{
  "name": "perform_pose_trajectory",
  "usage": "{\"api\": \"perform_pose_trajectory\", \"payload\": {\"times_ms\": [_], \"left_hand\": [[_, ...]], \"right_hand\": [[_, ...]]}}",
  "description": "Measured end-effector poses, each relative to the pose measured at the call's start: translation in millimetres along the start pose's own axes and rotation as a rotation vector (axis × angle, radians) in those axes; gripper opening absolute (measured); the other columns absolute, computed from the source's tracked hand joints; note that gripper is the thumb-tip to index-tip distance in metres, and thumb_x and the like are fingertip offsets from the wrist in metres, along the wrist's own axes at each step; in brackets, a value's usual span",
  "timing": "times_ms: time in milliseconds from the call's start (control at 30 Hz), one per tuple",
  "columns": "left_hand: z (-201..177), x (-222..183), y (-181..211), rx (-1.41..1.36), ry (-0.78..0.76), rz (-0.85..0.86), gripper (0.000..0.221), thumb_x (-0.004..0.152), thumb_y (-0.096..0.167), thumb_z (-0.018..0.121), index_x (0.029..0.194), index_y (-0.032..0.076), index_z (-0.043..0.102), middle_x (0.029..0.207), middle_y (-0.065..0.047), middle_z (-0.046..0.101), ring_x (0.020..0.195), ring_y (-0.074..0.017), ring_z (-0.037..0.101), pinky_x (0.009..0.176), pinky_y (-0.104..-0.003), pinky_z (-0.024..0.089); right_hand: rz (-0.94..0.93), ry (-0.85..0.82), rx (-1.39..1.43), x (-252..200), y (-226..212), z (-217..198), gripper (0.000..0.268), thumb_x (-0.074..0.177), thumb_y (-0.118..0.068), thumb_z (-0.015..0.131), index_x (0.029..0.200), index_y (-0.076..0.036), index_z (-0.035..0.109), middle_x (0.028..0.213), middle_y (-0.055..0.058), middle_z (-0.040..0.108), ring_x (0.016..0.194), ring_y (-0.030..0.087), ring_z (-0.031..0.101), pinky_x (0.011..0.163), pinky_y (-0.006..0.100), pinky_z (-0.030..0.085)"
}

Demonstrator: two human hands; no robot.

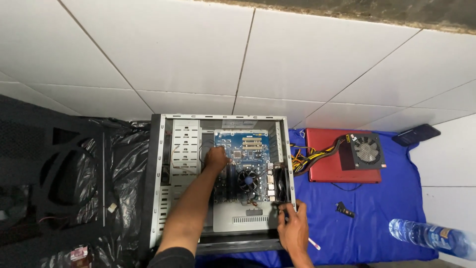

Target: The person is disassembling a desktop computer, specifically removing the side panel, the power supply unit, and the CPU cooling fan using a screwdriver.

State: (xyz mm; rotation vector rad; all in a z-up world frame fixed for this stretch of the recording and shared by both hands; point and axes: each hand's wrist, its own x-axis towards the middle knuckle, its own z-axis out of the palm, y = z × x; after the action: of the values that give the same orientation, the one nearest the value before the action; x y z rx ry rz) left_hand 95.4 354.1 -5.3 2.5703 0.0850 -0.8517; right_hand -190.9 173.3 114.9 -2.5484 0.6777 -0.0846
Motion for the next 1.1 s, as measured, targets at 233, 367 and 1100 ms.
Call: {"api": "perform_pose_trajectory", "payload": {"times_ms": [233, 367, 1100], "left_hand": [[-12, -41, 10, -0.088, -0.033, -0.102, 0.029, 0.098, 0.035, 0.071, 0.083, 0.010, 0.068, 0.086, -0.009, 0.068, 0.081, -0.0251, 0.067, 0.066, -0.037, 0.058], [29, -62, -7, -0.040, -0.103, -0.093, 0.033, 0.092, 0.038, 0.078, 0.083, 0.012, 0.059, 0.082, -0.005, 0.063, 0.074, -0.0188, 0.061, 0.060, -0.032, 0.054], [-3, -263, 81, -1.095, -0.112, 0.325, 0.034, 0.091, 0.018, 0.080, 0.075, 0.013, 0.050, 0.065, -0.002, 0.052, 0.059, -0.0141, 0.055, 0.054, -0.030, 0.051]], "right_hand": [[-0.037, 0.032, 0.022, 0, 3, 1, 0.015, 0.087, -0.011, 0.067, 0.100, -0.019, 0.068, 0.129, 0.014, 0.054, 0.094, 0.035, 0.068, 0.074, 0.050, 0.061], [-0.008, 0.035, 0.029, 1, 4, 2, 0.014, 0.087, -0.015, 0.068, 0.099, -0.021, 0.069, 0.128, 0.012, 0.053, 0.107, 0.036, 0.064, 0.079, 0.052, 0.058], [-0.115, -0.013, 0.670, -1, -19, -47, 0.029, 0.094, -0.024, 0.068, 0.121, -0.012, 0.068, 0.094, 0.004, 0.072, 0.075, 0.014, 0.068, 0.071, 0.029, 0.055]]}}
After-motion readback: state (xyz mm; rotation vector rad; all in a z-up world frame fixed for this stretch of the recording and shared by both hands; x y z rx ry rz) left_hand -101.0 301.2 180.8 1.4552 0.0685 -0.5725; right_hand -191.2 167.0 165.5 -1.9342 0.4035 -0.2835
